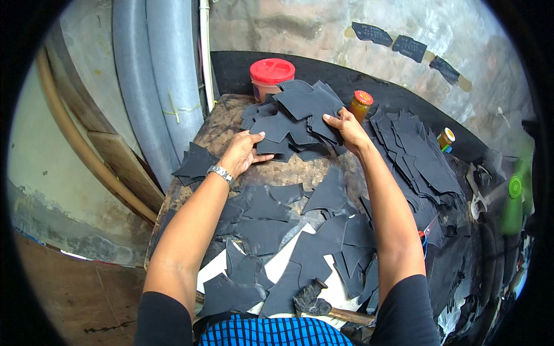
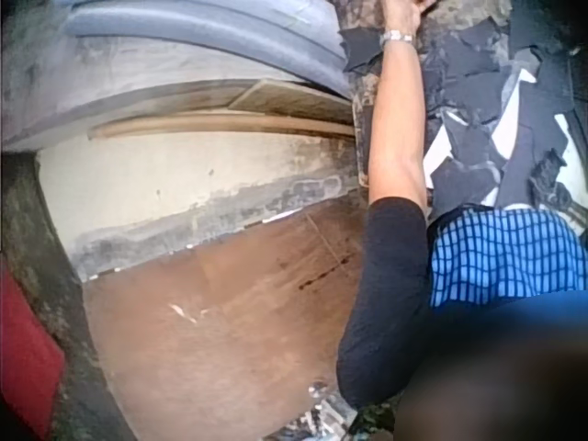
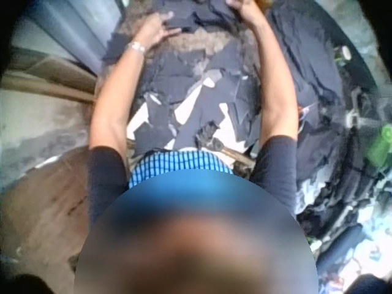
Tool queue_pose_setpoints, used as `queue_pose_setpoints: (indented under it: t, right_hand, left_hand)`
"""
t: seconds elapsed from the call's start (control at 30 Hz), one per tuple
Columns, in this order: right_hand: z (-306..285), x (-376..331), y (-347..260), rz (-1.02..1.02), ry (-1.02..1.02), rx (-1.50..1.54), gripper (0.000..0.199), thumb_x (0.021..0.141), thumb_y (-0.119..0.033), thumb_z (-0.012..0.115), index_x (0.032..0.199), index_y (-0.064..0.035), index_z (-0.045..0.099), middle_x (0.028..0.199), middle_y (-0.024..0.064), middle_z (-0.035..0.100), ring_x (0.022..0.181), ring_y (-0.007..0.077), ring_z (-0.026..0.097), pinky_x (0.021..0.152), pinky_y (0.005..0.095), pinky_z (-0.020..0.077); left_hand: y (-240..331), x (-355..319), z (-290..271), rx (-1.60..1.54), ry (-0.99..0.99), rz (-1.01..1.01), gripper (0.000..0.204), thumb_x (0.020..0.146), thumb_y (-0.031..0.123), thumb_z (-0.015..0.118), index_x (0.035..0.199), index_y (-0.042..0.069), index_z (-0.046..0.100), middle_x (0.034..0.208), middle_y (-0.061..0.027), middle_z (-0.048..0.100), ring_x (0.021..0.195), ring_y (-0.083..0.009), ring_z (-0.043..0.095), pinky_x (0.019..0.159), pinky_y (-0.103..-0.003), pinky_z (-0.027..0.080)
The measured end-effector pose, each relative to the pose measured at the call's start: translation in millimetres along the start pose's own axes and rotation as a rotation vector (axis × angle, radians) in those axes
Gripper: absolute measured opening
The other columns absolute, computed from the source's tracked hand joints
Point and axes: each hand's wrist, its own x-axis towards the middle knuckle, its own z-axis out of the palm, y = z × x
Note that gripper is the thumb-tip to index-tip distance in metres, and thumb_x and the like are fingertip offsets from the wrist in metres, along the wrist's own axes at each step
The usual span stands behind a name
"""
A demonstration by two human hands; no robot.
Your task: The person repeatedly picks up dark rubber pieces from a table, aligns them, and uses a hammer to tap and smooth their edges. The person handles the pieces one at a time, turning them over and placing them back on the table after smoothing.
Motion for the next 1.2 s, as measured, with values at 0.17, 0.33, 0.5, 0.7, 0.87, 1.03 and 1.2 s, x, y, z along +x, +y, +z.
queue_pose_setpoints:
  t: [0.17,0.33,0.5,0.7,0.87,1.03,1.2]
  right_hand:
    - [-6,-7,-6,-0.067,-0.026,0.202,0.045,0.088,-0.017,0.069,0.125,-0.0011,0.05,0.112,0.0084,0.063,0.097,0.0187,0.063,0.087,0.0315,0.0515]
    - [-26,-16,-19,-0.162,0.058,0.417,0.038,0.09,-0.017,0.067,0.119,-0.0011,0.051,0.106,0.0097,0.064,0.09,0.0186,0.066,0.08,0.032,0.0557]
    - [-38,-16,-18,-0.087,0.262,0.418,0.028,0.089,-0.014,0.069,0.109,-0.004,0.053,0.101,0.0103,0.065,0.085,0.0195,0.067,0.076,0.0343,0.0567]
    - [-38,-21,-12,-0.084,0.09,0.391,0.032,0.087,-0.013,0.07,0.112,-0.0015,0.055,0.103,0.0094,0.065,0.086,0.0177,0.066,0.08,0.0319,0.0558]
    - [-36,-24,-14,-0.124,0.116,0.305,0.027,0.085,-0.009,0.071,0.108,-0.0008,0.059,0.097,0.0072,0.067,0.081,0.0152,0.066,0.077,0.029,0.0551]
    - [-44,-16,-11,-0.166,0.298,0.451,0.014,0.087,-0.009,0.069,0.092,-0.0049,0.057,0.086,0.0077,0.066,0.069,0.0154,0.067,0.062,0.029,0.0575]
    - [-48,-11,-2,-0.1,0.277,0.461,0.023,0.085,-0.007,0.07,0.102,0.0021,0.058,0.092,0.0125,0.067,0.078,0.0197,0.068,0.07,0.0334,0.0588]
  left_hand:
    - [18,3,-19,0.06,-0.067,0.281,0.022,0.093,0.013,0.061,0.112,0.002,0.054,0.108,-0.0105,0.065,0.1,-0.0218,0.066,0.085,-0.044,0.056]
    - [64,-5,-76,0.078,0.341,0.598,0.021,0.091,0.01,0.062,0.11,0.002,0.056,0.103,-0.0101,0.067,0.095,-0.0207,0.065,0.082,-0.041,0.053]
    - [58,3,-120,0.306,0.578,0.733,0.035,0.085,0.001,0.064,0.117,-0.005,0.053,0.095,-0.013,0.067,0.078,-0.0164,0.064,0.07,-0.026,0.049]
    - [37,21,-128,0.696,0.643,0.286,0.037,0.085,0.003,0.062,0.118,-0.011,0.054,0.098,-0.0157,0.065,0.08,-0.0206,0.065,0.067,-0.031,0.053]
    - [44,15,-109,1.251,0.794,0.264,0.041,0.076,0.022,0.075,0.096,-0.012,0.066,0.1,-0.033,0.066,0.099,-0.0421,0.064,0.088,-0.041,0.05]
    - [37,0,-81,1.601,0.885,0.493,0.038,0.079,0.026,0.074,0.1,-0.005,0.067,0.102,-0.0257,0.064,0.102,-0.0402,0.06,0.087,-0.047,0.048]
    - [15,6,-39,1.585,0.363,0.711,0.043,0.082,0.028,0.072,0.11,-0.004,0.065,0.106,-0.0212,0.059,0.102,-0.0399,0.057,0.088,-0.047,0.047]
